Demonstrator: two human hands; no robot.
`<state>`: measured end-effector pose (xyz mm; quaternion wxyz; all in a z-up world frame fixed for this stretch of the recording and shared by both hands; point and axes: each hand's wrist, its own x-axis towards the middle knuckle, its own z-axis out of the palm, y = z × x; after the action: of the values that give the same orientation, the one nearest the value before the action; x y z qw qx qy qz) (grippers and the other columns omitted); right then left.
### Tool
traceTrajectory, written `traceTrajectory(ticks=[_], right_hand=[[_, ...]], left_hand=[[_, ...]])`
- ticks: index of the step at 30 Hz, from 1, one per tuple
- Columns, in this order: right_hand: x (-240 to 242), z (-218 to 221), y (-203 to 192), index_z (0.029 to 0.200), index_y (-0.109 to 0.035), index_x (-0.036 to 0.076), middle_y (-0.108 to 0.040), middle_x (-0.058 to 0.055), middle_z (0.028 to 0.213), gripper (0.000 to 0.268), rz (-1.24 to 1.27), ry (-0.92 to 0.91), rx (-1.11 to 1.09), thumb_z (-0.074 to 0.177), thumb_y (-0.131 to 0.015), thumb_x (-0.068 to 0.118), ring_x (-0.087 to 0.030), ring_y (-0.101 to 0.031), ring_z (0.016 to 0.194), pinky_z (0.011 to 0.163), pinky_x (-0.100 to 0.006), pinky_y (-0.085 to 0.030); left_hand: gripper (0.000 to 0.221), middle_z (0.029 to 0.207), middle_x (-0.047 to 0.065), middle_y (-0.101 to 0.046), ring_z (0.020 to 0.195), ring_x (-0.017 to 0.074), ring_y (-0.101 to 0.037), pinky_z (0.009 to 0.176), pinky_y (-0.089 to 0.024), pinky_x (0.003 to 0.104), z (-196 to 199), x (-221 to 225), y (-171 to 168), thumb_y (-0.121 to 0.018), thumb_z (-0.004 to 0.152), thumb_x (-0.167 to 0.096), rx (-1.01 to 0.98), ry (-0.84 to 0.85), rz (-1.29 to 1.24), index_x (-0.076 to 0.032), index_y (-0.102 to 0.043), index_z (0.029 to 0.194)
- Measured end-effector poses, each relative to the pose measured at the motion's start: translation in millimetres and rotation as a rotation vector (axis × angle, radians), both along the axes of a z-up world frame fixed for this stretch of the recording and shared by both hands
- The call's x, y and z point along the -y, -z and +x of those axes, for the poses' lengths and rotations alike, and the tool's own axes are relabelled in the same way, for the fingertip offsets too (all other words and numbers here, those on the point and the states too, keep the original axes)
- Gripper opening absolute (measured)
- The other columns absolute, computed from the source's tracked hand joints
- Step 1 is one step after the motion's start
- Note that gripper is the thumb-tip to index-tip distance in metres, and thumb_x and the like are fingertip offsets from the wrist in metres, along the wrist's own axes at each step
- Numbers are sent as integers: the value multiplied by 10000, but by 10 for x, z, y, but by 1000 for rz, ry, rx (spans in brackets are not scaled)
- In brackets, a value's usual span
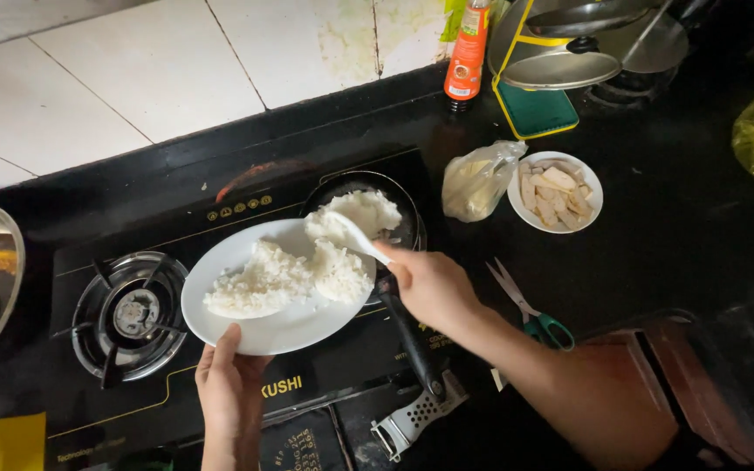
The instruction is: Preparing stir-fried rice by cutting ingredients into a pan with scissors, adding rice from a plate, and stirring with chopsticks.
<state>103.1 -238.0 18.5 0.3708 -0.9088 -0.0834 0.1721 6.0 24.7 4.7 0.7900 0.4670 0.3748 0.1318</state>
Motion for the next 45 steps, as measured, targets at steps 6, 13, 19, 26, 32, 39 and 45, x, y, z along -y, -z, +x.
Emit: traceTrajectory(ticks=[6,13,19,26,32,39,45], right_hand=[[-83,-76,345,1620,-467,227,-669,-77,807,730,-406,-257,407,944,-629,5,-214,-603,549,491,-396,-536],[-52,-233,395,1577,-526,216,-691,-57,817,851,-594,-292,687,782,-732,-7,-192,-664,546,507,-354,-559],[-41,-275,280,1519,-593,184,-699,-19,817,617,-200,-167,508,933,-663,3,-212,-645,591,493,-389,-540],[-113,-365,112,1588,-503,212,-691,-71,919,778,-304,-195,557,867,-701,-1,-195,-643,541,466,-370,-572],[-30,-424,-105,1488,-598,161,-735,-24,903,548,52,-66,638,962,-663,25,-150,-665,579,486,-285,-583],[386,-43,-99,1417,-642,194,-820,-140,1088,427,111,152,402,1002,-593,280,-372,-780,801,684,-482,-555],[430,311,127,1420,-675,356,-799,-103,1003,422,-173,-53,618,1023,-596,236,-425,-724,840,685,-553,-547]], left_hand=[[540,1461,109,-626,1315,312,-606,919,-575,497,-19,11,-21,-565,969,-133,-2,18,3,-99,-549,1508],[498,1387,91,-669,1217,286,-650,783,-598,417,-37,-50,86,-611,959,-166,-44,35,29,-100,-601,1452],[533,1468,109,-640,1326,282,-615,924,-569,476,-31,10,-53,-576,960,-139,-54,-7,-51,-77,-549,1489],[635,1465,61,-648,1237,228,-647,744,-551,330,-109,-139,152,-586,945,-258,31,82,-36,-125,-511,1561],[687,1637,34,-496,1472,255,-491,1133,-442,438,-130,75,-295,-428,964,-229,-69,72,-122,-218,-365,1648],[672,1646,-32,-498,1509,206,-479,1267,-387,418,-442,123,-543,-418,966,-226,-204,-118,-190,-255,-380,1636],[633,1617,-83,-527,1481,168,-508,1206,-439,338,-1002,-174,-43,-474,995,-325,-267,-215,-228,-316,-411,1625]])
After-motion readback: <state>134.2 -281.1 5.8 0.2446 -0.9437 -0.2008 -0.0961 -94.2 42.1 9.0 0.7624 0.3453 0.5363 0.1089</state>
